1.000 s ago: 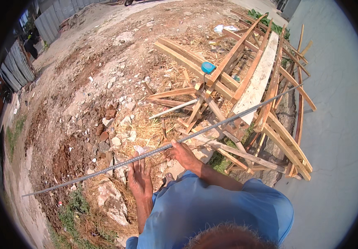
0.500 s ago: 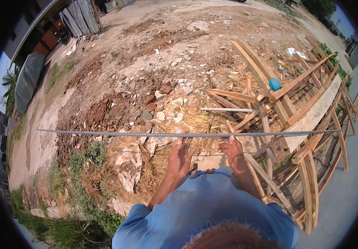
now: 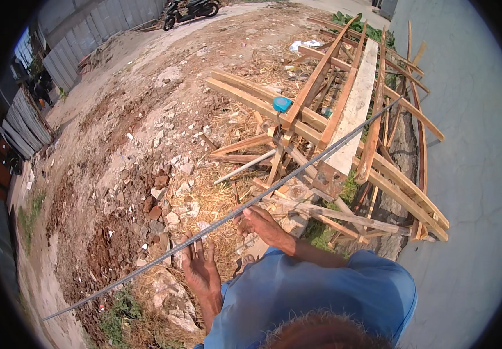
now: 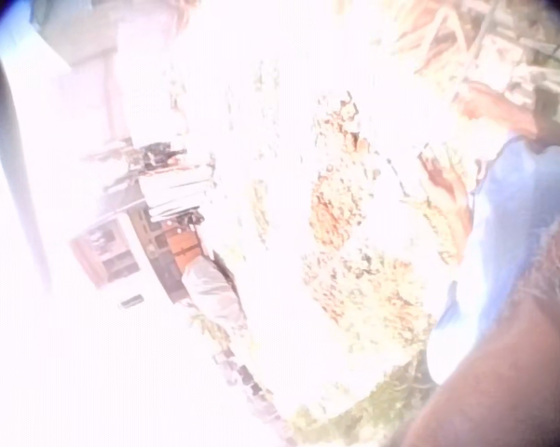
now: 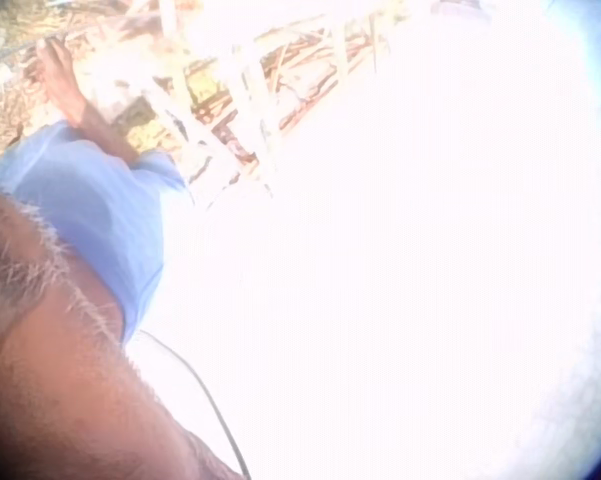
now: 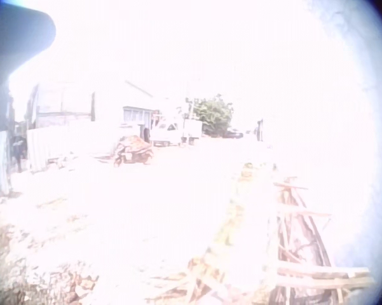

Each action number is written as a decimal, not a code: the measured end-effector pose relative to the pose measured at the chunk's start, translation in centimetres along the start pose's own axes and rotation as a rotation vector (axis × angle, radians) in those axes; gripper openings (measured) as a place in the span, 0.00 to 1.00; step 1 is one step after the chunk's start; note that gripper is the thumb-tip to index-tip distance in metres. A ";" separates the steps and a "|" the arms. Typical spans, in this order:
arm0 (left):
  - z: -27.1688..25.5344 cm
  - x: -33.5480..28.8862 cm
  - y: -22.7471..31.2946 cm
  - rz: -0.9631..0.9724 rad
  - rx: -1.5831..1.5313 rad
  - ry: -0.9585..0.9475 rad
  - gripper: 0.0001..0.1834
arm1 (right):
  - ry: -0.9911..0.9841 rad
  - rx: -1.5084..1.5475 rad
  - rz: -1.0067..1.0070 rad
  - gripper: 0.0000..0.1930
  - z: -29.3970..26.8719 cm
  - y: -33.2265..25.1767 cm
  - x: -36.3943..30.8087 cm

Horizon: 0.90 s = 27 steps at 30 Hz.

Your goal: The person measures a length of rebar using a tape measure and then uses a pipe and a wooden jig to bend the metal rod.

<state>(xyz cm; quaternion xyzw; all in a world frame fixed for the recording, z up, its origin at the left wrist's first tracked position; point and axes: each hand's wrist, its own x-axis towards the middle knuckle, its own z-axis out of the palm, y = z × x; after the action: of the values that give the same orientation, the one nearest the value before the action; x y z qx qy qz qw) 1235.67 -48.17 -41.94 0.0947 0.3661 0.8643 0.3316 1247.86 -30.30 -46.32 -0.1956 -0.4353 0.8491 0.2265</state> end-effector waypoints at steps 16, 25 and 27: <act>-0.9 0.3 0.1 -0.047 0.012 0.059 0.40 | -0.312 -0.175 0.148 0.21 2.8 0.2 2.3; -1.1 0.0 1.3 -0.056 -0.066 0.042 0.38 | -0.373 -0.403 0.158 0.17 3.2 0.2 0.5; -1.2 -0.1 1.3 -0.051 -0.064 0.068 0.39 | -0.371 -0.435 0.186 0.17 2.8 0.3 0.6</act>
<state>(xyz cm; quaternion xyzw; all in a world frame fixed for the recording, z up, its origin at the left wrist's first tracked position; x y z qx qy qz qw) 1234.56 -49.57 -41.87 0.0452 0.3517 0.8696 0.3436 1245.84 -31.94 -45.18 -0.1200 -0.6212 0.7742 0.0171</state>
